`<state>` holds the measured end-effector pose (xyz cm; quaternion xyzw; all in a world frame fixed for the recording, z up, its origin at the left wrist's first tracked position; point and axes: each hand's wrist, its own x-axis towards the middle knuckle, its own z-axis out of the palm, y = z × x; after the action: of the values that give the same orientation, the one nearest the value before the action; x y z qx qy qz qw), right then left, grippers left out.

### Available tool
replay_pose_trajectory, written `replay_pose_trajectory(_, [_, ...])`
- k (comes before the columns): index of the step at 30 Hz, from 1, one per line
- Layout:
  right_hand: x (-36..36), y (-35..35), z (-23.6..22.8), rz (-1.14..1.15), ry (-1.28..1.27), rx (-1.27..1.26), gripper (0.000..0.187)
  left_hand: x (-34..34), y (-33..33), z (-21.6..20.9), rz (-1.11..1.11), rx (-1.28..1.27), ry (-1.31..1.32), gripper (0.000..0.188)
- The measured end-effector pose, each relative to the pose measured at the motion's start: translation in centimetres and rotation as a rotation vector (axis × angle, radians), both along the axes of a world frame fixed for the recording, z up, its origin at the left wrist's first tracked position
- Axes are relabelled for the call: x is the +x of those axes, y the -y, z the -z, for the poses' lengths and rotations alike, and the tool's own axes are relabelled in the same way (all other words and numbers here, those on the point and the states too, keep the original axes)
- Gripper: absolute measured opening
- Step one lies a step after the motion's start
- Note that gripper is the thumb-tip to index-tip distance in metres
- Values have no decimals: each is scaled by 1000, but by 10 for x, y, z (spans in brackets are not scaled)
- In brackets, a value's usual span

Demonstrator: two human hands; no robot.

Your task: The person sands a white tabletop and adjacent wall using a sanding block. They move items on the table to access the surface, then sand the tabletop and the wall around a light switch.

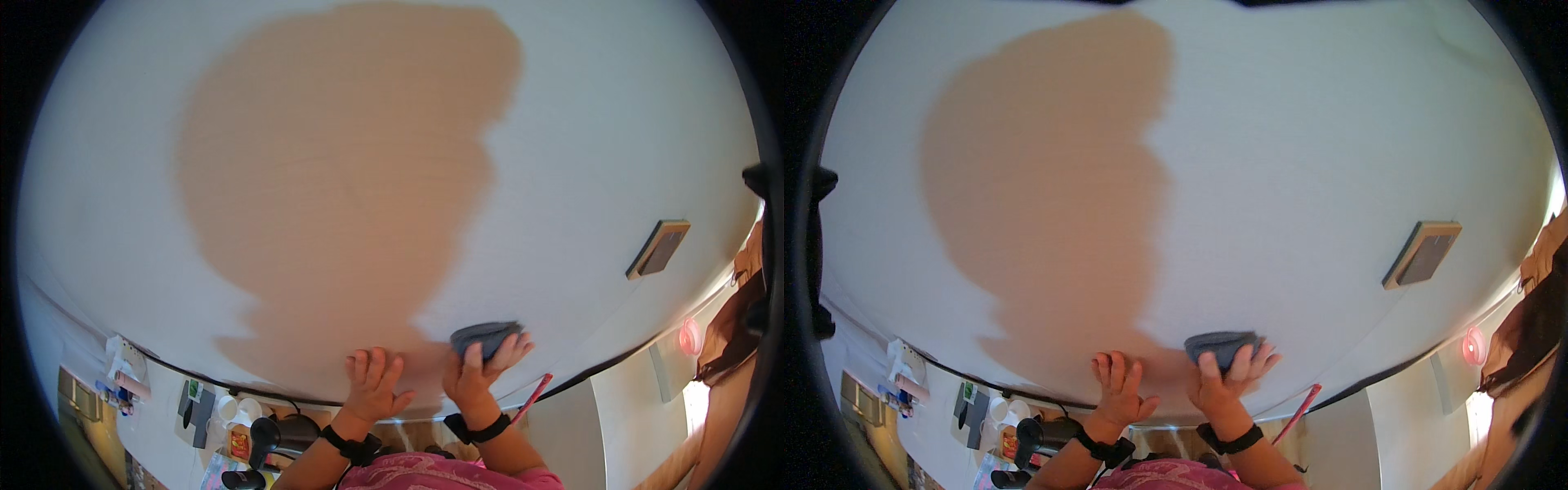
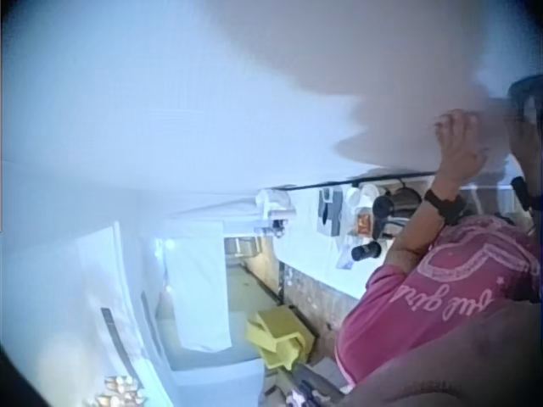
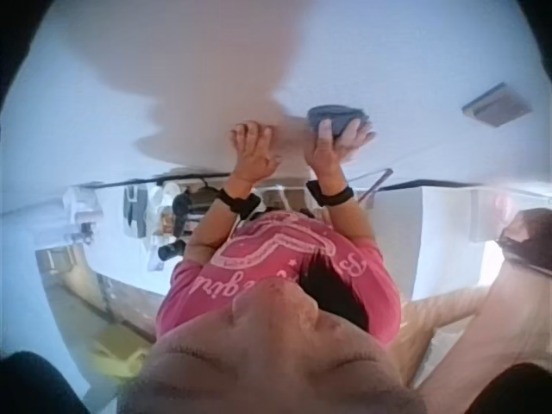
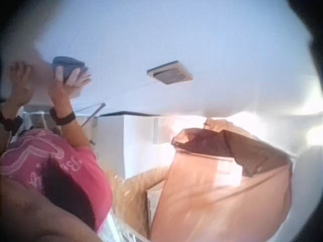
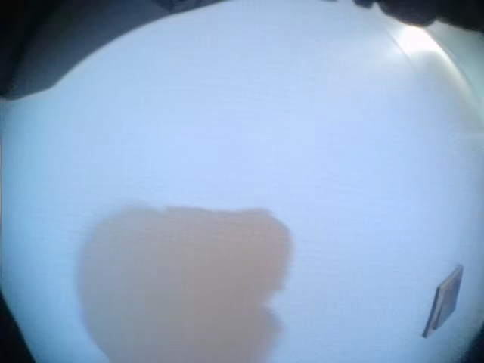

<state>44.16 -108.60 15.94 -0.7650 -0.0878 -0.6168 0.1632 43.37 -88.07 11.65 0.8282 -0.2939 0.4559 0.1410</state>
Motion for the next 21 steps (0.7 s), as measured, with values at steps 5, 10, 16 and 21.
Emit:
replay_pose_trajectory(5, [-3, -44, 34, -125, -55, -141, 51, -10, 17, -9, 272, -163, 136, 75])
replay_pose_trajectory(10, [-15, -60, 19, -410, -260, -238, 62, -24, 15, -25, 343, -142, -32, 75])
replay_pose_trajectory(16, [-16, -15, 5, -725, -500, -208, 56, -17, 36, -43, 392, -306, -13, 80])
replay_pose_trajectory(21, [-12, 1, -1, -833, -144, -72, 49, -6, 45, -50, 18, -284, 62, 58])
